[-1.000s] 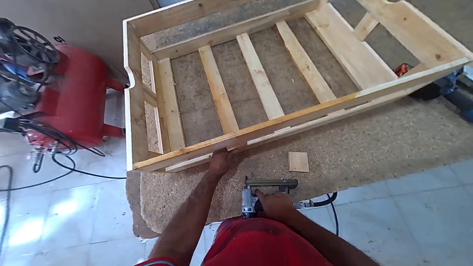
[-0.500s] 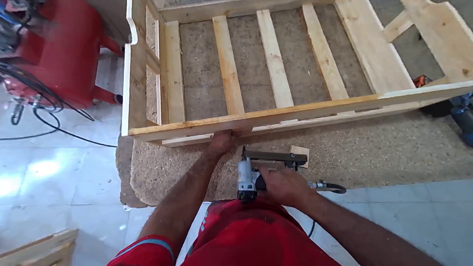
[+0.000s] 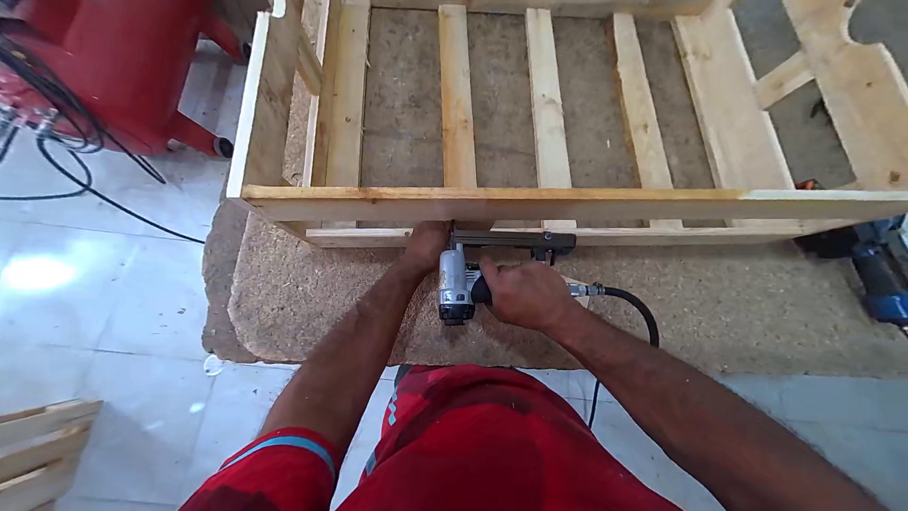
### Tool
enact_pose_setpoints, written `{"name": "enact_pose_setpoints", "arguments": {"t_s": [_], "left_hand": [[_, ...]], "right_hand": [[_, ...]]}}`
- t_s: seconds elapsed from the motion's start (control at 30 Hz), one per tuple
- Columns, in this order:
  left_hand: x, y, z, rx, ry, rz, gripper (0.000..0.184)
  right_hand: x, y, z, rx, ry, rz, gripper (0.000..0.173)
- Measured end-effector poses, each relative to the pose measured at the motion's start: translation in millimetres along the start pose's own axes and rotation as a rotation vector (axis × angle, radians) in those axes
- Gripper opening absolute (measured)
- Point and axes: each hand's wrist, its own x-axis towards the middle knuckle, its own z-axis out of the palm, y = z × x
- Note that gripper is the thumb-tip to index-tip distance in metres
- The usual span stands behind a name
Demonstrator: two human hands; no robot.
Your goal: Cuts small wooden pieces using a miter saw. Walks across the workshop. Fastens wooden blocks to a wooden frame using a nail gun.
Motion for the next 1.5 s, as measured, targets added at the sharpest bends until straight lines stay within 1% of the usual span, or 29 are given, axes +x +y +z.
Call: {"name": "enact_pose_setpoints", "arguments": {"t_s": [0.1, 0.23, 0.3, 0.37, 0.4, 0.47, 0.53, 0.63, 0.7, 0.73, 0.8, 0.9, 1.0, 1.03, 1.1, 1.2, 1.27, 1.33, 1.43, 1.5], "left_hand": [[0.8, 1.2, -2.0, 0.057, -0.018, 0.037, 0.021], [2.5, 3.1, -4.6, 0.046, -0.035, 0.019, 0.021], [2.4, 3.3, -5.4, 0.025, -0.038, 0.007, 0.019], [3.1, 1.9, -5.4, 0.014, -0.043, 0.013, 0.019], [3.3, 2.2, -5.8, 0.006, -0.040, 0.018, 0.018], [4.0, 5.0, -8.0, -0.016, -0.036, 0.002, 0.020], [5.5, 5.9, -9.0, -0.028, -0.038, -0.019, 0.028], [7.8, 2.3, -5.3, -0.007, -0.037, -0.016, 0.027], [8.1, 0.9, -3.0, 0.007, -0.029, -0.009, 0.027], [8.4, 0.2, -2.3, 0.006, -0.022, -0.007, 0.028], [9.8, -1.6, -0.8, -0.012, -0.018, -0.013, 0.030], [11.6, -1.6, -0.7, -0.007, -0.039, -0.051, 0.036], [12.8, -4.0, 1.4, -0.009, 0.001, -0.038, 0.037], [13.1, -4.3, 1.7, -0.007, 0.001, -0.047, 0.038], [14.3, -4.9, 2.0, -0.008, -0.010, -0.070, 0.040], [16.1, -7.5, 4.1, -0.015, 0.003, -0.067, 0.048], [14.7, -6.6, 3.7, -0.014, 0.008, -0.057, 0.052], [14.7, -7.4, 3.5, -0.014, 0.011, -0.058, 0.053], [14.8, -7.0, 1.7, -0.019, -0.011, -0.077, 0.053], [15.0, -7.4, 1.4, -0.010, -0.021, -0.072, 0.050]], "right_hand": [[-1.8, 2.5, 0.1, -0.009, -0.001, 0.003, 0.051], [-2.4, 3.9, -1.3, -0.014, 0.003, 0.027, 0.050], [-2.3, 4.0, -0.8, -0.002, 0.007, 0.042, 0.047], [-3.1, 3.7, 1.0, 0.012, 0.021, 0.064, 0.038], [-4.0, 3.5, 2.9, 0.015, 0.033, 0.072, 0.036], [-6.7, 3.9, 6.7, 0.024, 0.050, 0.088, 0.040], [-9.2, 5.3, 8.9, 0.036, 0.037, 0.105, 0.049], [-11.6, 8.9, 12.0, 0.050, 0.041, 0.107, 0.045], [-12.5, 9.7, 11.8, 0.049, 0.023, 0.108, 0.050], [-12.8, 10.4, 12.0, 0.056, 0.016, 0.114, 0.051], [-14.6, 12.3, 13.3, 0.080, 0.005, 0.135, 0.047], [-19.1, 17.6, 17.1, 0.072, 0.024, 0.137, 0.050], [-21.0, 22.5, 20.8, 0.070, 0.037, 0.146, 0.042], [-21.7, 23.8, 22.0, 0.068, 0.040, 0.143, 0.043], [-23.5, 26.2, 22.6, 0.066, 0.047, 0.128, 0.052], [-27.4, 30.6, 29.8, 0.058, 0.146, 0.101, 0.045], [-29.4, 31.4, 29.7, 0.062, 0.136, 0.107, 0.046], [-30.2, 31.6, 29.2, 0.064, 0.115, 0.119, 0.051], [-31.6, 33.9, 32.7, 0.062, 0.149, 0.128, 0.050], [-32.1, 34.6, 32.1, 0.067, 0.135, 0.137, 0.052]]}}
